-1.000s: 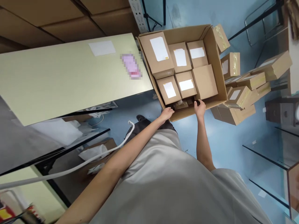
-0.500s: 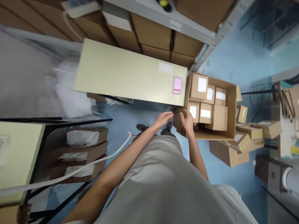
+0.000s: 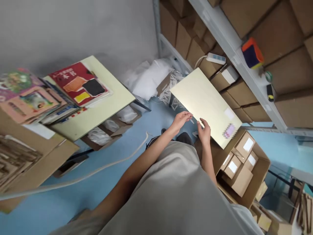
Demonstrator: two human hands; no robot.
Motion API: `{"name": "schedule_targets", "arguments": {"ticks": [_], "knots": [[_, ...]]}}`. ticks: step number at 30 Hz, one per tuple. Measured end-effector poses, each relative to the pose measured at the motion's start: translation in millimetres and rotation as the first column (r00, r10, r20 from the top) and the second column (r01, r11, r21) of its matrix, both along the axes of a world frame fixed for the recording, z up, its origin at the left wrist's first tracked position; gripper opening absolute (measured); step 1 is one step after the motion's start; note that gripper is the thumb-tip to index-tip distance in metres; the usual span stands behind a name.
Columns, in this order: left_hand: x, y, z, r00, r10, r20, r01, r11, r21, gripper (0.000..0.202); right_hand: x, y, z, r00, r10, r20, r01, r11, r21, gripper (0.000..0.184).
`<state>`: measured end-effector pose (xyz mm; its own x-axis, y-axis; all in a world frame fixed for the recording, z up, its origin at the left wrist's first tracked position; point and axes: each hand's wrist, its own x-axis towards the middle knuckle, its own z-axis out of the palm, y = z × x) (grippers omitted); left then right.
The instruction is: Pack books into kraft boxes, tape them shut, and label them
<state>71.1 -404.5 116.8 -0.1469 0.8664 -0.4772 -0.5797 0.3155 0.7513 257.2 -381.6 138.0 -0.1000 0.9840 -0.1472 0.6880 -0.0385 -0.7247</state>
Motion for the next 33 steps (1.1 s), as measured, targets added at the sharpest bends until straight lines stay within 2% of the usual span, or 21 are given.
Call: {"name": "schedule_targets", "arguments": {"ticks": [3,6,9,12,16,20,23,26,29,33], "knots": [[-49.5,-5.8,-4.0,0.990,0.139,0.027,-0.139,0.990,-0.006,0.019,-60.1,19.7,-2.4,0.982,0.187,-0.004,-0.187,0.982,0.001,0.057],[-92.3,-13.0,-9.0,0.963,0.266,0.042,-0.266,0.964,-0.026,0.021,-116.1,40.1,-6.0,0.935,0.353,-0.013,-0.353,0.935,-0.006,0.054],[-135.0,-21.2,-12.3,0.917,0.396,0.043,-0.394,0.918,-0.045,0.022,-173.5,59.3,-13.3,0.872,0.488,-0.035,-0.489,0.872,-0.022,0.052],[-181.1,-32.0,-12.7,0.847,0.532,0.018,-0.530,0.846,-0.054,0.022,-234.7,74.9,-20.9,0.799,0.599,-0.053,-0.601,0.798,-0.039,0.049],[-242.3,-50.5,-13.4,0.717,0.694,-0.057,-0.696,0.710,-0.107,0.034,-316.6,89.3,-23.2,0.664,0.741,-0.100,-0.747,0.663,-0.051,0.042],[-291.4,-68.9,-22.2,0.563,0.814,-0.145,-0.824,0.537,-0.181,0.046,-386.6,99.0,-21.7,0.516,0.837,-0.181,-0.856,0.507,-0.099,0.037],[-316.3,-78.4,-31.1,0.443,0.878,-0.179,-0.886,0.399,-0.237,0.049,-429.3,104.9,-23.3,0.412,0.874,-0.257,-0.909,0.378,-0.174,0.030],[-334.3,-84.9,-36.7,0.331,0.924,-0.192,-0.929,0.283,-0.239,0.048,-468.5,106.7,-26.6,0.327,0.891,-0.316,-0.937,0.263,-0.228,0.025],[-352.6,-93.9,-40.0,0.242,0.952,-0.188,-0.958,0.203,-0.203,0.047,-507.4,99.2,-30.5,0.270,0.897,-0.351,-0.949,0.187,-0.254,0.025],[-380.2,-115.6,-46.7,0.137,0.973,-0.188,-0.977,0.102,-0.186,0.047,-554.1,73.5,-36.0,0.191,0.908,-0.372,-0.960,0.094,-0.264,0.024]]}}
